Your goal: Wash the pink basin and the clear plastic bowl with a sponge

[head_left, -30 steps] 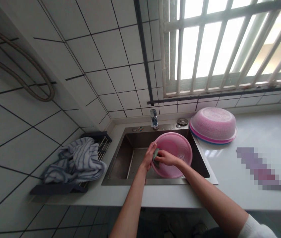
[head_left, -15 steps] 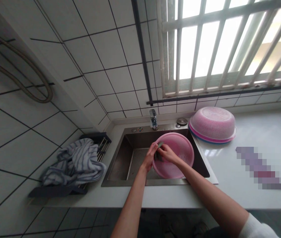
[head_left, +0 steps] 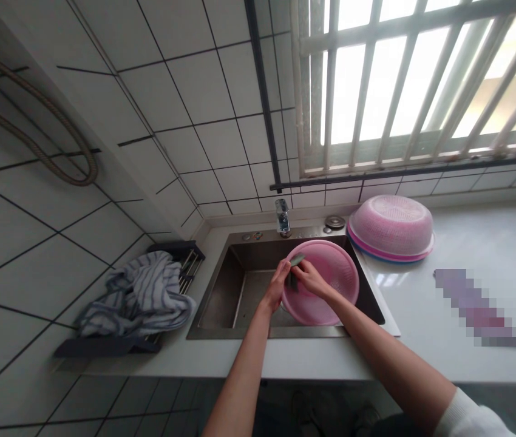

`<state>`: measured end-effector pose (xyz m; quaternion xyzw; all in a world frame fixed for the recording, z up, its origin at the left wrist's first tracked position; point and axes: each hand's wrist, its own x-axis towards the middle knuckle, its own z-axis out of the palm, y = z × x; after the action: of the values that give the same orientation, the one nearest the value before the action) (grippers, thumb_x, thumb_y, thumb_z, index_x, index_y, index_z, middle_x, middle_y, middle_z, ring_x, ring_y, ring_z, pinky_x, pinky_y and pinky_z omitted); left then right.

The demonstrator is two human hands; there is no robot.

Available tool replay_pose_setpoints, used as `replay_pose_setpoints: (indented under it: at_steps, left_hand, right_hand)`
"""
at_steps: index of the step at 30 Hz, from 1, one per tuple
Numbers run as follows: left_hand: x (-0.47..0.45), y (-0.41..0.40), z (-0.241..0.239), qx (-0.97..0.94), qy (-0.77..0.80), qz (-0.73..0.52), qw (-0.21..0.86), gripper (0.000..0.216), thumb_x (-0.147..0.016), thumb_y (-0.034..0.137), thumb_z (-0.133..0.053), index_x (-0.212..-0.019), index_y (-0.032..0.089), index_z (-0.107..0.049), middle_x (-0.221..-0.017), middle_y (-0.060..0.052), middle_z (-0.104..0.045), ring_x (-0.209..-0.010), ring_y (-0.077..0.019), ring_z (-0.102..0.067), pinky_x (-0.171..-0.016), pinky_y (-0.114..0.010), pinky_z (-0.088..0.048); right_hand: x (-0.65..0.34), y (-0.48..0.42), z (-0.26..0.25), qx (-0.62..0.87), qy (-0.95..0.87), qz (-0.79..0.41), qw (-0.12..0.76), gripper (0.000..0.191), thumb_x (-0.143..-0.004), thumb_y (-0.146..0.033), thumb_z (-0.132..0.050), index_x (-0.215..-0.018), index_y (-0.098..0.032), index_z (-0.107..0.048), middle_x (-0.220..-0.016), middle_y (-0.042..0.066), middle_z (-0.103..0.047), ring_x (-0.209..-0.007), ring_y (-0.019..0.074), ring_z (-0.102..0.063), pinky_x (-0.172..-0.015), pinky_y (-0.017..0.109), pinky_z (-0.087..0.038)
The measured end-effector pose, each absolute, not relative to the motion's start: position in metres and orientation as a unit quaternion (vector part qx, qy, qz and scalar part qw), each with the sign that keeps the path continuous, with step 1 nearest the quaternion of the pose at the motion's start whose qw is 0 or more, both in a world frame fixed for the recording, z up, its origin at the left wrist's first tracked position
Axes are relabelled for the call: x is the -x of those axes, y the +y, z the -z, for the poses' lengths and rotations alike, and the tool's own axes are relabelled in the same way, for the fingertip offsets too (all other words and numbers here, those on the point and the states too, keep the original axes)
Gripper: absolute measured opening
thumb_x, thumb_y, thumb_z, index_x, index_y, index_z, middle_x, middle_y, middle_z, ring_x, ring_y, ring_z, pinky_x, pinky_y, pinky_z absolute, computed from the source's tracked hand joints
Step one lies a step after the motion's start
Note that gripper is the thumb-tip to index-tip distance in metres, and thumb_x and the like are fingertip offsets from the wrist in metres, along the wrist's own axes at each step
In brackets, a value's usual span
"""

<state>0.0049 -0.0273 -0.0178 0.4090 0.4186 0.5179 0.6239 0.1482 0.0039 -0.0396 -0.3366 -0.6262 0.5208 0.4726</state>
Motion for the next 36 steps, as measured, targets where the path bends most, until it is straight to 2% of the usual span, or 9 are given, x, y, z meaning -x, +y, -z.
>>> replay_pose_setpoints:
  at_steps: [5,10,12,15,17,23,29,34,36]
  left_hand:
    - [0.0,-0.027,0.019,-0.384,0.457,-0.517,0.614,0.066,-0.081,0.068,-0.078,-0.129,0.024,-0.069,-0.112,-0.004,-0.074,-0.111,-0.0228,-0.069,-0.101,-0.032,-0.052]
    - [-0.005,-0.027,0.019,-0.387,0.413,-0.521,0.64,0.061,-0.083,0.063,-0.079,-0.13,0.027,-0.069,-0.131,-0.006,-0.071,-0.13,-0.0258,-0.062,-0.111,-0.035,-0.046]
    - [-0.006,-0.027,0.019,-0.394,0.409,-0.519,0.639,0.061,-0.082,0.063,-0.08,-0.131,0.028,-0.068,-0.135,-0.006,-0.07,-0.133,-0.0259,-0.06,-0.115,-0.036,-0.043]
    - [-0.003,-0.027,0.018,-0.393,0.435,-0.515,0.626,0.067,-0.08,0.066,-0.081,-0.131,0.025,-0.068,-0.127,-0.006,-0.073,-0.126,-0.027,-0.064,-0.112,-0.037,-0.045]
    - [-0.001,-0.027,0.018,-0.391,0.453,-0.511,0.617,0.069,-0.078,0.068,-0.081,-0.129,0.023,-0.069,-0.122,-0.007,-0.074,-0.122,-0.0276,-0.065,-0.109,-0.037,-0.047]
    - [-0.006,-0.028,0.018,-0.4,0.41,-0.519,0.634,0.063,-0.083,0.065,-0.078,-0.133,0.028,-0.067,-0.135,-0.007,-0.071,-0.133,-0.028,-0.06,-0.116,-0.039,-0.043]
    - [-0.003,-0.027,0.019,-0.389,0.465,-0.505,0.614,0.072,-0.079,0.07,-0.078,-0.132,0.024,-0.066,-0.115,-0.005,-0.074,-0.115,-0.0267,-0.068,-0.104,-0.037,-0.052]
    - [-0.006,-0.025,0.021,-0.412,0.423,-0.52,0.617,0.065,-0.083,0.068,-0.076,-0.131,0.026,-0.068,-0.131,-0.007,-0.07,-0.13,-0.0273,-0.061,-0.115,-0.038,-0.043]
    - [-0.008,-0.025,0.021,-0.42,0.426,-0.514,0.615,0.064,-0.083,0.068,-0.075,-0.131,0.026,-0.067,-0.13,-0.007,-0.07,-0.131,-0.0271,-0.06,-0.116,-0.039,-0.042]
  right_hand:
    - [-0.143,0.0,0.048,0.276,-0.695,-0.583,0.319,0.029,-0.09,-0.044,-0.066,-0.076,-0.02,-0.058,-0.069,0.0,-0.057,-0.064,0.0147,-0.049,-0.06,0.026,-0.043]
    - [-0.145,0.009,0.046,0.359,-0.61,-0.516,0.483,0.031,-0.092,-0.05,-0.06,-0.093,-0.019,-0.062,-0.09,0.005,-0.066,-0.077,0.0183,-0.058,-0.069,0.029,-0.048]
    - [-0.147,0.011,0.046,0.361,-0.608,-0.511,0.49,0.032,-0.092,-0.051,-0.059,-0.093,-0.019,-0.062,-0.091,0.006,-0.067,-0.079,0.0191,-0.059,-0.071,0.03,-0.048]
    - [-0.147,0.007,0.047,0.303,-0.679,-0.563,0.362,0.032,-0.091,-0.048,-0.061,-0.078,-0.019,-0.059,-0.073,0.002,-0.061,-0.066,0.0158,-0.053,-0.062,0.027,-0.044]
    - [-0.146,0.005,0.046,0.27,-0.711,-0.574,0.302,0.031,-0.089,-0.045,-0.065,-0.075,-0.018,-0.058,-0.069,0.0,-0.06,-0.063,0.0144,-0.051,-0.06,0.026,-0.042]
    - [-0.149,0.006,0.037,0.36,-0.6,-0.513,0.496,0.031,-0.091,-0.049,-0.062,-0.095,-0.018,-0.063,-0.092,0.005,-0.067,-0.079,0.0181,-0.057,-0.071,0.029,-0.048]
    - [-0.145,0.002,0.042,0.277,-0.69,-0.577,0.338,0.032,-0.09,-0.045,-0.063,-0.072,-0.02,-0.055,-0.067,-0.001,-0.056,-0.062,0.0137,-0.048,-0.059,0.025,-0.04]
    - [-0.147,0.01,0.038,0.351,-0.593,-0.53,0.493,0.031,-0.089,-0.051,-0.062,-0.091,-0.02,-0.06,-0.086,0.003,-0.063,-0.075,0.0173,-0.054,-0.067,0.028,-0.045]
    - [-0.149,0.01,0.037,0.349,-0.599,-0.536,0.481,0.032,-0.089,-0.052,-0.062,-0.088,-0.02,-0.059,-0.082,0.002,-0.062,-0.072,0.017,-0.053,-0.066,0.028,-0.045]
